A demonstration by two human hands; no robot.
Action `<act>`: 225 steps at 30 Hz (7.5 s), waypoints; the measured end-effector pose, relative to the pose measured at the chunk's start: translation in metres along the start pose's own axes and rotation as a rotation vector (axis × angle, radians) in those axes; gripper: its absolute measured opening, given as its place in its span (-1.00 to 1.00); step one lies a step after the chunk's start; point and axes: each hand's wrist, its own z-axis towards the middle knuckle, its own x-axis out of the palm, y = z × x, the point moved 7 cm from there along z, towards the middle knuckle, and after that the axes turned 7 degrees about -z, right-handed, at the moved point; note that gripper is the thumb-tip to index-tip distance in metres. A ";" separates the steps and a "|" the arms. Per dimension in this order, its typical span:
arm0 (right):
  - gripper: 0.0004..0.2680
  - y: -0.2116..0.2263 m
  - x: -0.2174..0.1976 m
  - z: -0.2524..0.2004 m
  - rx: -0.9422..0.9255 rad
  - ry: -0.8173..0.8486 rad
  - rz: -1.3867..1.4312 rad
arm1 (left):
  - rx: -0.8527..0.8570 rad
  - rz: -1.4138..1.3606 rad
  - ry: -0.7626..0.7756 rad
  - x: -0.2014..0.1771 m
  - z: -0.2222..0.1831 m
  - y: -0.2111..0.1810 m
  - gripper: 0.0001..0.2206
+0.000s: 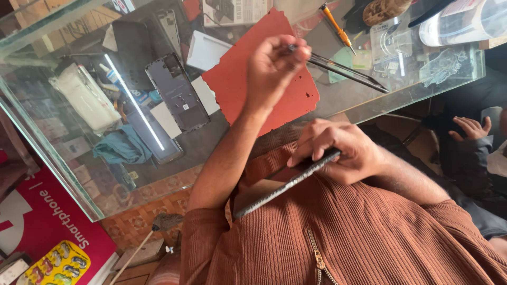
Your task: The person disassembles a smartphone by removing the back cover and prying open the frame. They use a screwdriver to remove screws from the internal components and a soldering iron to work on the camera module. The person handles the battery, motherboard, and camera assembly during the process.
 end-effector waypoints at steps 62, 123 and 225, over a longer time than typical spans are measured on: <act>-0.62 -0.057 -0.052 0.013 0.211 -0.271 0.012 | -0.573 -0.615 0.533 0.072 -0.125 -0.067 -0.41; -0.50 -0.052 -0.034 -0.012 0.174 -0.650 -0.191 | -0.370 -0.048 0.277 0.053 -0.091 -0.048 -0.26; -0.88 -0.094 0.000 0.010 0.368 -0.468 0.074 | 0.105 -0.131 -0.035 -0.024 -0.046 -0.067 -0.38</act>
